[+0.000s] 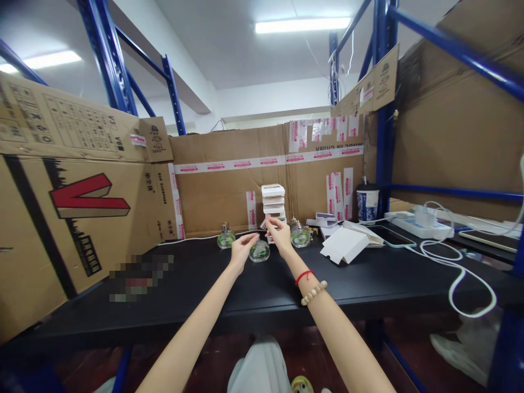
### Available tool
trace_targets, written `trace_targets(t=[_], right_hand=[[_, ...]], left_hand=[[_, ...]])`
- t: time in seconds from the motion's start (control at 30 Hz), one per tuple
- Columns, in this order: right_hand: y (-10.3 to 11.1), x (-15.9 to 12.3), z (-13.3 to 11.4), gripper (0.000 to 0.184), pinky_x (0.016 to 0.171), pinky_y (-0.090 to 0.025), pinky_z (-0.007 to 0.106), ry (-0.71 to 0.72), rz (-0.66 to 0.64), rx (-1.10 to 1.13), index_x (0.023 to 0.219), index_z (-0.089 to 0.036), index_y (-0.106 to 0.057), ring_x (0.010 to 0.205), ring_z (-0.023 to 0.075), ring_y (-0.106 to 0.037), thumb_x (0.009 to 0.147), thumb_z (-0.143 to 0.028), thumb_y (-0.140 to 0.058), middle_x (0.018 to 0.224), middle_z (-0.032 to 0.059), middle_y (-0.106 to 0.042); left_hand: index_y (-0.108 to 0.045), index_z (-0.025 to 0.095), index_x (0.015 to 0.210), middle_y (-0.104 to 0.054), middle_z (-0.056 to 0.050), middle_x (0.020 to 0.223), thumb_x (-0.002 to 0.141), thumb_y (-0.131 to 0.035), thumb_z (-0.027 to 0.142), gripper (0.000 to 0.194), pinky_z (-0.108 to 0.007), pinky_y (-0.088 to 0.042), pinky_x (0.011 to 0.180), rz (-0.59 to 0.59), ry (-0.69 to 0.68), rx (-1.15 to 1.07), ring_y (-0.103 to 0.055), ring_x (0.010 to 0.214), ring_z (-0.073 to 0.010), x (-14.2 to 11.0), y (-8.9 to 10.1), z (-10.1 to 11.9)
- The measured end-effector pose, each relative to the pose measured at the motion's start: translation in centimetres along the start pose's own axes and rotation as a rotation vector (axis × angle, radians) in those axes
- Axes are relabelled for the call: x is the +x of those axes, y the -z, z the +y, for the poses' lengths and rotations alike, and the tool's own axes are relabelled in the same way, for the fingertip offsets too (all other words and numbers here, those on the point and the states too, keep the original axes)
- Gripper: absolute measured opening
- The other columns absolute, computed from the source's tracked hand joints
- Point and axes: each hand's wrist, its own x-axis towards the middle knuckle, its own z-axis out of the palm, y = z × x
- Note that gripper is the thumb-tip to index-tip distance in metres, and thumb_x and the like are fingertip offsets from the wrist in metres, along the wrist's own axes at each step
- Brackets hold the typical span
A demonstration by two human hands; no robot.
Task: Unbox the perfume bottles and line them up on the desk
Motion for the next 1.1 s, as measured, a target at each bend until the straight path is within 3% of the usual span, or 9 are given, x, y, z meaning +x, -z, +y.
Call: trace_targets(t=[0.3,0.7,1.1], right_hand=[[-0.01,-0.08,-0.07,0.044,0.034,-0.037,0.015,-0.004,-0.016,-0.009,0.100,-0.015,-0.066,0.046,0.0064,-0.056,0.065,-0.044,-0.063,0.097,0.0085,-0.067],[-0.22,-0.25,0.25,0.043,0.033,-0.034,0.015,-0.032,-0.150,-0.042,0.096,-0.014,-0.068,0.043,0.0056,-0.053,0.063,-0.041,-0.067,0.089,0.0075,-0.068],[-0.15,-0.15,0.40,0.042,0.034,-0.035,0.015,-0.088,-0.136,-0.055,0.097,-0.016,-0.068,0.045,0.0059,-0.055,0.065,-0.042,-0.065,0.090,0.0066,-0.068]], left_hand=[[-0.071,0.013,0.074,-0.071,-0.009,0.077,0.057,-0.076,0.032,0.026,-0.032,-0.048,0.077,0.021,-0.038,0.013,-0.065,0.075,-0.0189,0.04,0.10,-0.09],[-0.071,0.010,0.074,-0.070,-0.009,0.074,0.054,-0.076,0.035,0.033,-0.028,-0.048,0.069,0.040,-0.011,0.030,-0.063,0.069,-0.0176,0.24,0.31,-0.14],[-0.070,0.011,0.072,-0.069,-0.008,0.072,0.057,-0.073,0.029,0.024,-0.027,-0.047,0.064,0.042,-0.063,0.150,-0.061,0.065,-0.0156,0.37,0.31,-0.12]])
